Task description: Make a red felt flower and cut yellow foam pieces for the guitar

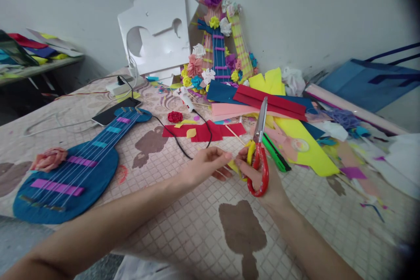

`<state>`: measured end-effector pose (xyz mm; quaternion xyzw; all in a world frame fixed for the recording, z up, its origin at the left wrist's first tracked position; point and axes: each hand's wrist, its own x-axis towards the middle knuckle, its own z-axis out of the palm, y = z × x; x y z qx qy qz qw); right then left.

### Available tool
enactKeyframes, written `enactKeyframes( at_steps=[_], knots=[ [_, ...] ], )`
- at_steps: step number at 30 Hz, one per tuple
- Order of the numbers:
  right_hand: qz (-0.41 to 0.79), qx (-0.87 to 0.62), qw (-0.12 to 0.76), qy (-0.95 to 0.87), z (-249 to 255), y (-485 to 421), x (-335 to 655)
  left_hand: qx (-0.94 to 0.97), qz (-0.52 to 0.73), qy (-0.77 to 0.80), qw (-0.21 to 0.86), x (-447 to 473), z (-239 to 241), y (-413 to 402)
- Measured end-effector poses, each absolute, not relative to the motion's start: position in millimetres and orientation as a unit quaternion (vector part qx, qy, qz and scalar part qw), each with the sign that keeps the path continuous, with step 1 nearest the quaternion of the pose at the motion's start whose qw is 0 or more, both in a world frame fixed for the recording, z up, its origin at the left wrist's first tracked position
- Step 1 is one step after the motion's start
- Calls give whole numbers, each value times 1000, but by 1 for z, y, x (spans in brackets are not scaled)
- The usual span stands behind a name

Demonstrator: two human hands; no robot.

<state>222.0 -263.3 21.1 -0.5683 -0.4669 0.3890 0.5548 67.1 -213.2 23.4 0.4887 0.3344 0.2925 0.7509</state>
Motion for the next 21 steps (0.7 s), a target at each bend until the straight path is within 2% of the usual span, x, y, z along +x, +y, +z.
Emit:
enactKeyframes(
  at_steps=[13,21],
  knots=[
    [479,-520,581,-403,9,-264,219,526,225,304,762,69,15,-214],
    [485,-526,579,-391,14,-265,216,534,210,288,767,71,8,-215]
  ],
)
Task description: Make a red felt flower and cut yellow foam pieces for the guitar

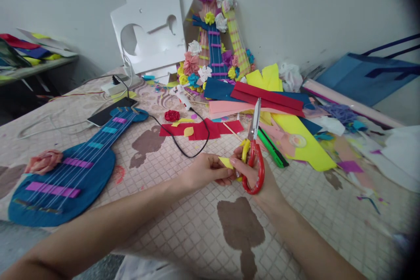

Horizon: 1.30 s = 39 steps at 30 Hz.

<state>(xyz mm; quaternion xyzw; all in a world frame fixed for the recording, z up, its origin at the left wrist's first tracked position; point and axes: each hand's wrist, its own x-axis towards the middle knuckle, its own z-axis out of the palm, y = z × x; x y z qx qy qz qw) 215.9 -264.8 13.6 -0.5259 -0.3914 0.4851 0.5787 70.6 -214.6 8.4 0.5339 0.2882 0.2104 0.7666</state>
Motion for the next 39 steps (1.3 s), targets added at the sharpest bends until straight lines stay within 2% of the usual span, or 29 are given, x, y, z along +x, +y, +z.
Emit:
enactKeyframes(
  at_steps=[12,24,27,31,34,36,39],
  knots=[
    [479,-532,582,-384,10,-264,215,534,197,279,773,72,6,-217],
    [480,-519,603,-370,17,-264,218,529,372,332,687,68,12,-210],
    [488,-497,622,-359,22,-263,219,625,420,324,572,65,14,-209],
    [535,-467,612,-348,25,-263,217,797,498,240,245,57,19,-205],
    [574,-446,597,-340,24,-264,216,857,488,160,41,50,20,-202],
    [581,-431,597,-347,22,-264,215,876,462,138,-25,46,20,-201],
    [580,-426,597,-355,21,-262,215,888,437,129,-54,44,20,-201]
  ],
)
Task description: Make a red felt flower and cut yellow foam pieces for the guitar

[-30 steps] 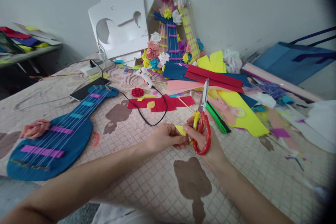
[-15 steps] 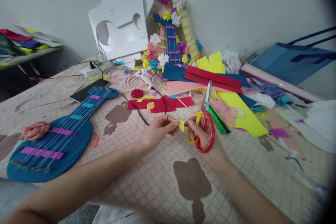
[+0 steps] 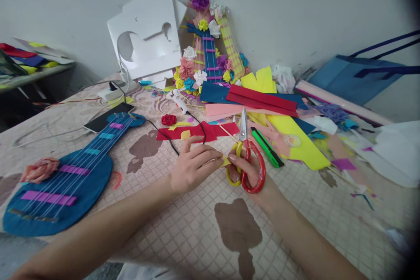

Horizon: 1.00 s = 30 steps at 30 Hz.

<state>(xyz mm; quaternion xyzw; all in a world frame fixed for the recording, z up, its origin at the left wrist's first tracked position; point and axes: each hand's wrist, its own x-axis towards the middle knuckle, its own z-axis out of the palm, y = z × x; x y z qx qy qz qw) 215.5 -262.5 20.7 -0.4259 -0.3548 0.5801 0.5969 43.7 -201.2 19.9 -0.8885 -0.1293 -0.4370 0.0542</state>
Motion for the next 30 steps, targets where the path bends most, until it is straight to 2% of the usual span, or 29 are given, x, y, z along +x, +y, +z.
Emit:
enactKeyframes(
  at_steps=[3,5,9,12,16,21,30],
  knots=[
    [571,-435,603,-348,22,-261,216,-895,-425,-132,30,46,20,-203],
    [553,-448,609,-352,22,-261,218,-885,-431,-175,-32,50,19,-204],
    [495,-503,604,-369,18,-261,222,-795,-441,-303,-285,58,19,-208],
    [452,-541,589,-395,13,-261,225,-705,-400,-321,-490,62,21,-210],
    [444,-555,559,-426,14,-261,224,-601,-371,-294,-644,64,23,-212],
    [435,-558,554,-440,17,-262,222,-544,-369,-309,-687,65,20,-208],
    [408,-566,542,-469,21,-262,221,-584,-381,-306,-648,64,18,-209]
  ],
)
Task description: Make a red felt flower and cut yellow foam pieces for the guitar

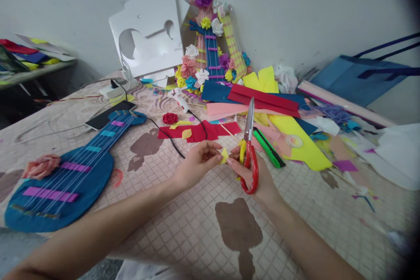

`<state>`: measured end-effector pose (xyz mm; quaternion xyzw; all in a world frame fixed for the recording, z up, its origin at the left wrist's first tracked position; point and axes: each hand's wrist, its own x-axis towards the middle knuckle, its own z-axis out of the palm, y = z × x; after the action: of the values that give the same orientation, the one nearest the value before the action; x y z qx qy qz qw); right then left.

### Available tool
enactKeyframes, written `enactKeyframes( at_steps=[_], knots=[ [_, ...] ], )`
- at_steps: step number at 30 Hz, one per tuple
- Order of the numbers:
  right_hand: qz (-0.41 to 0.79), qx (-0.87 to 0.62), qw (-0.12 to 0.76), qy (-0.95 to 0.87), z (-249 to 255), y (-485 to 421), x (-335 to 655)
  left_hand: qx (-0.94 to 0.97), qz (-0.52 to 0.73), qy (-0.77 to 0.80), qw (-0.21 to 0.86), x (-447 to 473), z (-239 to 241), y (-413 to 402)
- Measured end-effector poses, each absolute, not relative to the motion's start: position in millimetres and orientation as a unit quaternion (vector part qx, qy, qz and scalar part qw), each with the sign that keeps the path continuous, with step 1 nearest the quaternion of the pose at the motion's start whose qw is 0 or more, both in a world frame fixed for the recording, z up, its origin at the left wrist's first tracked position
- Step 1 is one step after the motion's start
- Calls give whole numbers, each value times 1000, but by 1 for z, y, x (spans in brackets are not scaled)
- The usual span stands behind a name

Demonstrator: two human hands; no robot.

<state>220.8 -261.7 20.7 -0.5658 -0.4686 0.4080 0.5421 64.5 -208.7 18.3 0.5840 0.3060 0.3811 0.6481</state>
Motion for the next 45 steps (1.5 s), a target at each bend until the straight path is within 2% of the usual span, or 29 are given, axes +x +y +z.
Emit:
enactKeyframes(
  at_steps=[5,9,12,21,30,39,45],
  knots=[
    [437,-547,562,-441,17,-263,222,660,383,315,564,65,15,-211],
    [447,-547,550,-445,18,-264,222,678,388,314,540,65,14,-212],
    [437,-554,544,-454,20,-263,222,661,389,308,562,66,15,-211],
    [423,-556,546,-463,18,-263,226,523,354,278,724,65,16,-205],
    [432,-548,560,-447,17,-262,225,486,344,307,742,64,17,-206],
    [415,-576,553,-435,10,-261,227,333,345,317,818,64,18,-205],
    [436,-572,534,-444,11,-260,227,440,340,323,766,64,20,-206]
  ],
)
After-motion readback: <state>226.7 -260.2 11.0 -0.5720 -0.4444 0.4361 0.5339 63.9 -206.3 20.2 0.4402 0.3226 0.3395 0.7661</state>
